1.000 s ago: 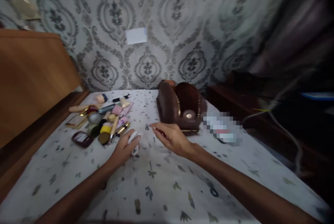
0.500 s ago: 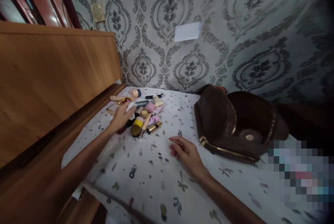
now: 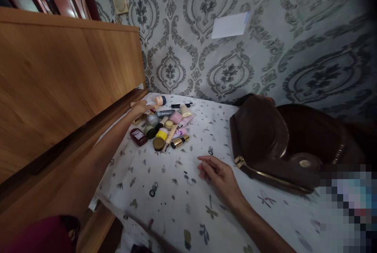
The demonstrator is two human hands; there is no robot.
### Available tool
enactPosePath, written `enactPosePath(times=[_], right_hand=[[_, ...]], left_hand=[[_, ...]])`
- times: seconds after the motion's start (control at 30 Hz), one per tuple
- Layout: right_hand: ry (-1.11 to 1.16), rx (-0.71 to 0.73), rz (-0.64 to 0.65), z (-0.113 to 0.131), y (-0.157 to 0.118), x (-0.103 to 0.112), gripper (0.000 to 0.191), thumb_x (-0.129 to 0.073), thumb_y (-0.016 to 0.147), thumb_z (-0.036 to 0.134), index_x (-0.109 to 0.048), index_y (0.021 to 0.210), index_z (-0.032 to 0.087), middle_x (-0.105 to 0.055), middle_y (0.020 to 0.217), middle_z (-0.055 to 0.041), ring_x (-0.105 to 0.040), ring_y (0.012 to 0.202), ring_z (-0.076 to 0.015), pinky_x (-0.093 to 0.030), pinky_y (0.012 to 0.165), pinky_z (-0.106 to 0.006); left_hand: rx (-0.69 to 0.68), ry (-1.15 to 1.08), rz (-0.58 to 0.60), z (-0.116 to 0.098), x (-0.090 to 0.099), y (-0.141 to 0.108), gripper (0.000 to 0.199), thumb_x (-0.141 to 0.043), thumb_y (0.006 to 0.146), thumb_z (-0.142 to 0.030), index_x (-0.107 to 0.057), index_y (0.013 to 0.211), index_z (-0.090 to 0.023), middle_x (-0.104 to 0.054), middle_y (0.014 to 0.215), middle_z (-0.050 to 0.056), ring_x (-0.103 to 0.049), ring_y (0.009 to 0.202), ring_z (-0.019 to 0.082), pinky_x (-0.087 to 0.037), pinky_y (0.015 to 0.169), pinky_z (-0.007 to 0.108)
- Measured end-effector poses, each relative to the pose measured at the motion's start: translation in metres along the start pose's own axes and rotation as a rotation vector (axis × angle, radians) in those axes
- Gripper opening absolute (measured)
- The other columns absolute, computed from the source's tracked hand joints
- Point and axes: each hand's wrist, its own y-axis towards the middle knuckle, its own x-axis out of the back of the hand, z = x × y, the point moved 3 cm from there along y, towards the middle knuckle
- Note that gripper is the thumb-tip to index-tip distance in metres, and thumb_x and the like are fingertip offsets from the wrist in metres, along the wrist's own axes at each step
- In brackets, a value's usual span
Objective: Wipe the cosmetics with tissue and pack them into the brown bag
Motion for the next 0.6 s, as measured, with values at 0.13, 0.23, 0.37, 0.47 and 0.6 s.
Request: enactPosePath(times=[0.13,0.23,0.37,0.47,0.6], right_hand=[[-0.009,-0.009,0.006,-0.001,-0.001,0.000,0.048,-0.064,0.079,0.059,-0.068,0.098,0.015,-0.066,0.069,-0.0048,-0.057,0.055,-0.0150,-0.045,0.052,-0.028],[-0.028,-0.006,0.000,-0.004,-0.001,0.000,0.046,-0.063,0.080,0.057,-0.067,0.099,0.015,-0.066,0.069,-0.0045,-0.056,0.056,-0.0152,-0.044,0.052,-0.028],[-0.037,-0.004,0.000,-0.004,0.000,0.001,0.045,-0.062,0.080,0.057,-0.068,0.097,0.016,-0.066,0.069,-0.0049,-0.057,0.055,-0.0157,-0.044,0.052,-0.028],[-0.046,0.002,0.013,-0.001,0.000,0.001,0.044,-0.063,0.080,0.056,-0.069,0.097,0.016,-0.067,0.068,-0.0050,-0.058,0.055,-0.0162,-0.045,0.053,-0.029],[-0.053,0.013,0.009,0.000,0.000,0.001,0.044,-0.063,0.079,0.057,-0.070,0.096,0.017,-0.068,0.068,-0.0052,-0.059,0.055,-0.0164,-0.045,0.052,-0.029]], left_hand=[[0.072,0.056,0.055,0.000,-0.008,0.009,0.073,-0.080,0.061,-0.061,-0.066,0.113,-0.011,-0.066,0.124,0.019,-0.059,0.118,0.036,-0.046,0.087,0.030],[0.105,0.036,0.088,0.002,-0.010,0.014,0.082,-0.084,0.057,-0.059,-0.063,0.119,-0.011,-0.065,0.126,0.019,-0.061,0.116,0.035,-0.047,0.084,0.029],[0.137,-0.062,0.103,0.007,-0.012,0.012,0.084,-0.086,0.057,-0.050,-0.058,0.128,-0.014,-0.065,0.127,0.016,-0.064,0.109,0.031,-0.049,0.075,0.026],[0.171,-0.176,0.118,0.016,-0.013,0.006,0.086,-0.085,0.061,-0.046,-0.052,0.136,-0.019,-0.069,0.118,0.012,-0.069,0.092,0.027,-0.049,0.064,0.026],[0.166,-0.338,0.130,0.027,-0.010,-0.001,0.080,-0.087,0.061,-0.045,-0.056,0.130,-0.021,-0.072,0.102,0.008,-0.069,0.078,0.023,-0.047,0.055,0.026]])
